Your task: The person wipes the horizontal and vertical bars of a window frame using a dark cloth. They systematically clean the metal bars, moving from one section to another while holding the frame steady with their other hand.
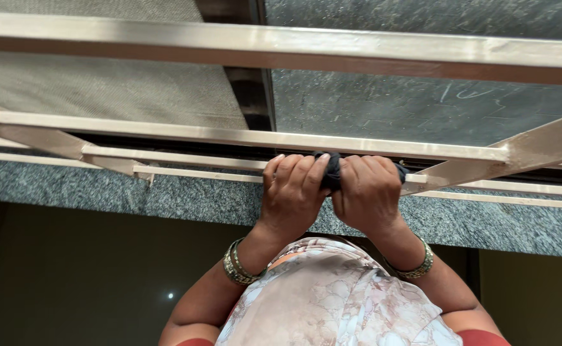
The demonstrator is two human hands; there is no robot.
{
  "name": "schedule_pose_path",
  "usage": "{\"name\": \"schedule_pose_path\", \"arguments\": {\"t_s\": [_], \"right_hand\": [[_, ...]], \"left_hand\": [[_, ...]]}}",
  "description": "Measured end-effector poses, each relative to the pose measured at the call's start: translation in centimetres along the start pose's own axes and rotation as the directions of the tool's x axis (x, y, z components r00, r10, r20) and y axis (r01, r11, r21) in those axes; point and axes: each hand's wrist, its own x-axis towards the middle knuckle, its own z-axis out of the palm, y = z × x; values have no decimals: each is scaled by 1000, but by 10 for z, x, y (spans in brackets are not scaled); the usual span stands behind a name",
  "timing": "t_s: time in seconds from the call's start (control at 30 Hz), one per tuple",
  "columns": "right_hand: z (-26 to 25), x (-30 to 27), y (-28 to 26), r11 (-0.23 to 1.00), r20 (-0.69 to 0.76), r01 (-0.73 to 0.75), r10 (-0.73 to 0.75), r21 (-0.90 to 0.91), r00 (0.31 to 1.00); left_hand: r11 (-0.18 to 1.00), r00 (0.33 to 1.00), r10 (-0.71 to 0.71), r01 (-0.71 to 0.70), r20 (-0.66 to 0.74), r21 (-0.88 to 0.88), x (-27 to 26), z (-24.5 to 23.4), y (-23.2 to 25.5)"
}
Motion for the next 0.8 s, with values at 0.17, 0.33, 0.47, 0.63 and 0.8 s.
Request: {"name": "schedule_pose_path", "arguments": {"t_s": [0.17,0.33,0.47,0.63,0.8], "right_hand": [[-18,-20,10,992,68,-113,117,-56,991],[-1,-36,9,980,-66,-88,78,-179,995],[17,-28,-1,968,-203,-90,42,-232,978],[33,-1,-28,976,-140,-55,25,-211,990],[53,31,-62,986,-55,6,-15,-165,998]], "left_hand": [[991,993,104,-108,-51,-77,4,19,16],[992,992,124,-124,-24,2,4,21,22],[993,993,109,-111,-42,-29,-2,17,8],[996,991,83,-82,-103,20,-16,5,-28],[997,986,78,-80,-151,-10,-35,-16,-75]]}}
